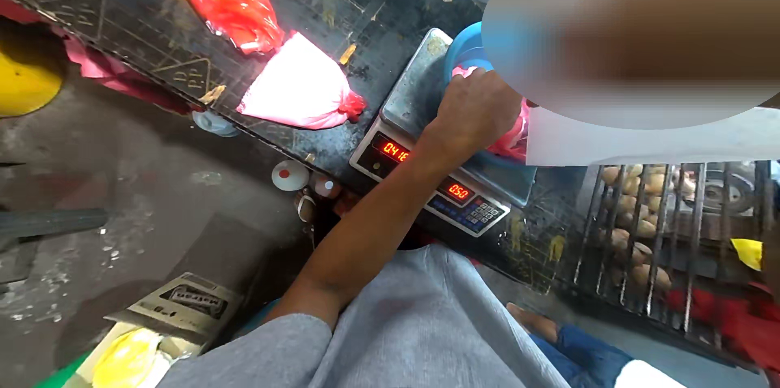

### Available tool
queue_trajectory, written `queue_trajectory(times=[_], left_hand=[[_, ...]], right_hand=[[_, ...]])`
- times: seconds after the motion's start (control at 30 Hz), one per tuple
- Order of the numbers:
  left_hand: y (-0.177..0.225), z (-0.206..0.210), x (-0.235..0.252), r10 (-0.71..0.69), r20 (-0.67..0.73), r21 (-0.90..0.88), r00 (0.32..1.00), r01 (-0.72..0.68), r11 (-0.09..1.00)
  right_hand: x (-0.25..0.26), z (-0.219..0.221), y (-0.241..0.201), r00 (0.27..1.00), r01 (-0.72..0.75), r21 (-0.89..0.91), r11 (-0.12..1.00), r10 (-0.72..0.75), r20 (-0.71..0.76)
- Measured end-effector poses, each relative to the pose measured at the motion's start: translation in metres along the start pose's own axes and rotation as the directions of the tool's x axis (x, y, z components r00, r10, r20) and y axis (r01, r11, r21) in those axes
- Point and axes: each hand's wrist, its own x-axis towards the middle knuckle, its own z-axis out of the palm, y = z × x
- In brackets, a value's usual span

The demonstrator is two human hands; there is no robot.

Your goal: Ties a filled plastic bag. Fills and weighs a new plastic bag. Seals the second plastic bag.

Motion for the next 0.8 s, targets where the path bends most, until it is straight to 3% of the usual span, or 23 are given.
queue_trajectory(times=[0.1, 0.17, 0.23, 0.33, 0.4, 0.47, 0.63, 0.8], left_hand=[[-0.001, 0.005, 0.004, -0.034, 0.011, -0.015, 0.999, 0.035, 0.999], [0.001, 0.004, 0.007, -0.039, 0.02, -0.014, 0.999, 0.039, 0.999], [0.003, 0.004, 0.011, -0.025, 0.022, -0.007, 0.999, 0.025, 1.0], [0.01, 0.0, 0.02, -0.016, 0.065, -0.014, 0.998, 0.017, 1.0], [0.014, 0.0, 0.028, -0.029, 0.1, -0.026, 0.995, 0.032, 0.999], [0.017, 0.002, 0.035, -0.037, 0.119, -0.026, 0.992, 0.041, 0.999], [0.02, 0.001, 0.037, -0.091, 0.165, -0.036, 0.982, 0.098, 0.995], [0.023, -0.002, 0.031, -0.125, 0.153, 0.026, 0.98, 0.123, 0.992]], right_hand=[[-0.042, -0.002, 0.009, 0.993, -0.114, 0.219, 0.969, 0.12, -0.018], [-0.102, 0.025, 0.012, 0.909, -0.323, 0.452, 0.832, 0.405, -0.096], [-0.173, 0.089, 0.019, 0.71, -0.349, 0.696, 0.628, 0.662, -0.242], [-0.239, 0.18, 0.01, 0.317, -0.013, 0.944, 0.329, 0.897, -0.309], [-0.257, 0.213, -0.002, 0.101, 0.227, 0.914, 0.337, 0.925, -0.366], [-0.265, 0.226, -0.011, -0.034, 0.334, 0.853, 0.402, 0.909, -0.415], [-0.253, 0.271, -0.028, -0.206, 0.266, 0.813, 0.518, 0.854, -0.477], [-0.215, 0.339, -0.046, -0.465, 0.194, 0.833, 0.518, 0.796, -0.386]])
